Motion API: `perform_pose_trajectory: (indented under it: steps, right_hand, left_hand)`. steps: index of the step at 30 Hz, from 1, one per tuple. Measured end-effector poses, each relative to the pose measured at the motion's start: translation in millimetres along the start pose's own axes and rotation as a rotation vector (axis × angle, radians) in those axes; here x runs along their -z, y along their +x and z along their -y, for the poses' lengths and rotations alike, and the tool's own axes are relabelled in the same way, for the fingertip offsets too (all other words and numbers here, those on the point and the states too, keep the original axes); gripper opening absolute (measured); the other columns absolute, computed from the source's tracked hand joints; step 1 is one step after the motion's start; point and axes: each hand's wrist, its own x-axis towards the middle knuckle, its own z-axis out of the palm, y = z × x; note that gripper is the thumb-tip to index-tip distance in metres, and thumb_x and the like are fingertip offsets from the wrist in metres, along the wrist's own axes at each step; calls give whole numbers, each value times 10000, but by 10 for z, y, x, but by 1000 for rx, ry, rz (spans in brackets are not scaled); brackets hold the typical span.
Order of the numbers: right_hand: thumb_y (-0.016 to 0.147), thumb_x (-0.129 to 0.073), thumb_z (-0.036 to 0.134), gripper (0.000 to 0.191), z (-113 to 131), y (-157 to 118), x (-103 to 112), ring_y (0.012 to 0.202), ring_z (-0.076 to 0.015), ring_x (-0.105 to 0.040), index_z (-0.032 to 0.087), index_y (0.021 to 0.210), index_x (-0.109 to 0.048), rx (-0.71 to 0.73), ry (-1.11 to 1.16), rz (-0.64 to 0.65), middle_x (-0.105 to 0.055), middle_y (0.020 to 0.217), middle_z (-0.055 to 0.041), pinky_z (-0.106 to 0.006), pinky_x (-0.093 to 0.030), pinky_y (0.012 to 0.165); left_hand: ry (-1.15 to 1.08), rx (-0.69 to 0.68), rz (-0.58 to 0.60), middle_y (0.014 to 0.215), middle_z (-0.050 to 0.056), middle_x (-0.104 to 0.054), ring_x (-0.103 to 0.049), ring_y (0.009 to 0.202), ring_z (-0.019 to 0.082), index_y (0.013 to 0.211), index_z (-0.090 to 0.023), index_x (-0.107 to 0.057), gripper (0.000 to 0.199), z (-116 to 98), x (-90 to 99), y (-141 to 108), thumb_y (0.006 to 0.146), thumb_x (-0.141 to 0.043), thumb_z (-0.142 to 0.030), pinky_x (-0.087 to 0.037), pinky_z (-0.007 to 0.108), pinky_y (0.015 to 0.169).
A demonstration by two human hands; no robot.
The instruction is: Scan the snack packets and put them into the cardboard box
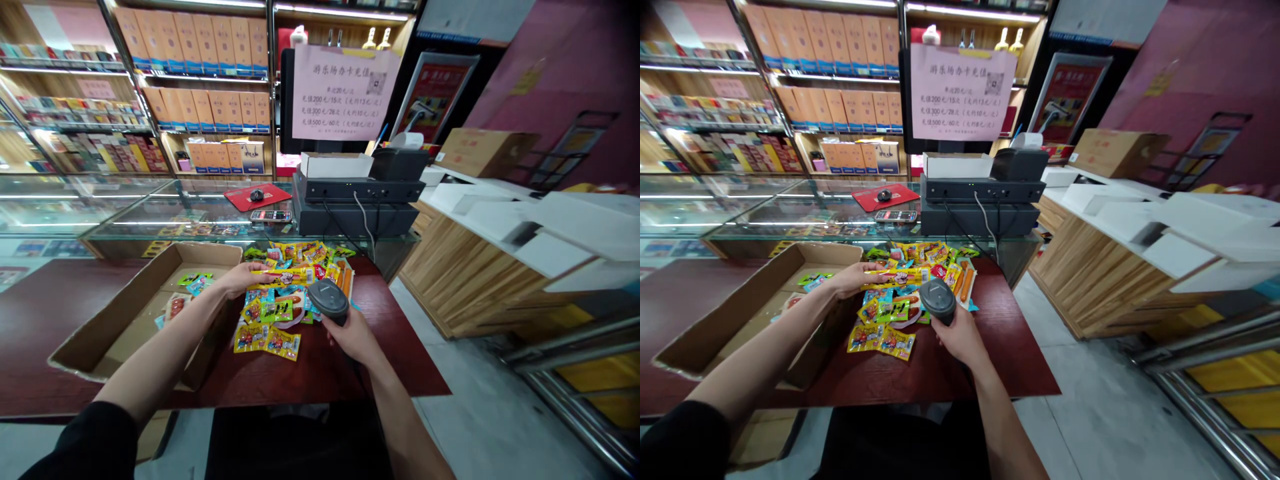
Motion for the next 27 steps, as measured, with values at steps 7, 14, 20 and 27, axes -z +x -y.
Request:
perform_pose_trajectory:
  steps: [7,14,20,27]
  right_hand:
    - [759,-657,386,245,-19,15,6,435,-184,-592,234,910,-536,10,40,1,-603,527,31,-297,-476,439]
    - [770,-638,379,221,210,248,33,441,-172,-593,206,896,-582,52,-94,119,-617,541,16,-289,-485,462]
    - [775,-637,344,314,528,543,-85,955,-264,-690,181,1042,-662,369,-205,99,-736,1013,-88,-392,-538,842]
    - [749,-667,303,313,752,722,-340,976,-270,-687,177,1035,-683,434,-256,164,-743,1024,-96,-371,-529,841]
  left_hand:
    - [30,-30,6,843,79,-742,-684,698,155,791,-134,-682,420,-55,-4,-5,483,-918,-296,-547,256,657]
    - [100,-155,-152,812,65,-733,-654,668,130,771,-131,-693,397,-392,403,-245,483,-913,-295,-540,238,642]
    - [278,-260,-459,824,91,-736,-654,671,152,809,-134,-725,378,-421,1156,-974,539,-888,-342,-518,239,630]
    - [355,-259,-647,846,73,-733,-664,745,180,883,-164,-729,474,-371,1471,-1660,508,-878,-411,-513,248,646]
